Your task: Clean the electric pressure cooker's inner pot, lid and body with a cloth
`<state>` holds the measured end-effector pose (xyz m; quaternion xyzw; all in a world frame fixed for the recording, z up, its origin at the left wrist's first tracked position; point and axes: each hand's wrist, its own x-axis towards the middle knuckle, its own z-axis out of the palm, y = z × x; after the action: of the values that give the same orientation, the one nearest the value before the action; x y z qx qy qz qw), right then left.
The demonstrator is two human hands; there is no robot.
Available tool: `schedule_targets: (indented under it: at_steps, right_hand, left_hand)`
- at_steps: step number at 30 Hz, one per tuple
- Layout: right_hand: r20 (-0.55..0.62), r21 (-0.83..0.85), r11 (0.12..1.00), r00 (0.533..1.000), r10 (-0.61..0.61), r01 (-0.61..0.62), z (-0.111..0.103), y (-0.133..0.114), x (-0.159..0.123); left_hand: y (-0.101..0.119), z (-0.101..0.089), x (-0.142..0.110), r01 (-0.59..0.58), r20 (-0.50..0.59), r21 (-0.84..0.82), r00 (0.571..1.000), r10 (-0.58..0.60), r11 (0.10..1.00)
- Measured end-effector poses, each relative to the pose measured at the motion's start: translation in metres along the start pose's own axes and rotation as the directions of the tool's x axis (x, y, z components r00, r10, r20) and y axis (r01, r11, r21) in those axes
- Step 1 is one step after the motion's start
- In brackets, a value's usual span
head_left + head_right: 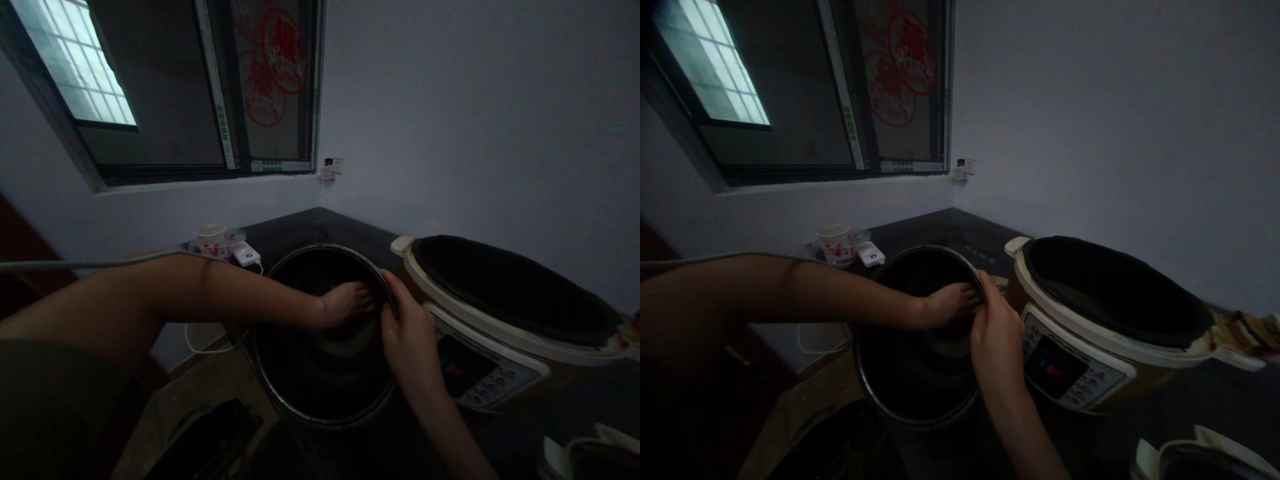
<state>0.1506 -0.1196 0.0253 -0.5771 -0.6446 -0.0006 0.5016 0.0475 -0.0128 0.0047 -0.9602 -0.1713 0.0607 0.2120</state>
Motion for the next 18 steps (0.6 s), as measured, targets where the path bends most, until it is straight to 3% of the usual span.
schedule_targets:
  at_steps: [5,9,13,18]
  right_hand:
    - [-0.014,0.0,1.0,1.0,0.009,-0.009,-0.001,0.004,0.002]
    - [-0.01,0.01,1.0,1.0,0.023,-0.023,-0.001,0.006,0.003]
    - [-0.017,-0.019,0.999,0.999,0.044,-0.044,0.0,0.009,0.005]
    - [-0.019,-0.041,0.996,0.997,0.076,-0.077,0.0,0.012,0.007]
  left_hand:
    - [-0.027,0.012,-0.008,0.095,0.034,0.024,0.995,-0.096,0.995]
    - [-0.035,0.022,-0.029,0.196,0.07,-0.003,0.978,-0.195,0.981]
    - [-0.028,0.032,-0.051,0.219,0.17,-0.078,0.964,-0.203,0.973]
    - [0.0,0.046,-0.064,0.192,0.279,-0.228,0.952,-0.125,0.955]
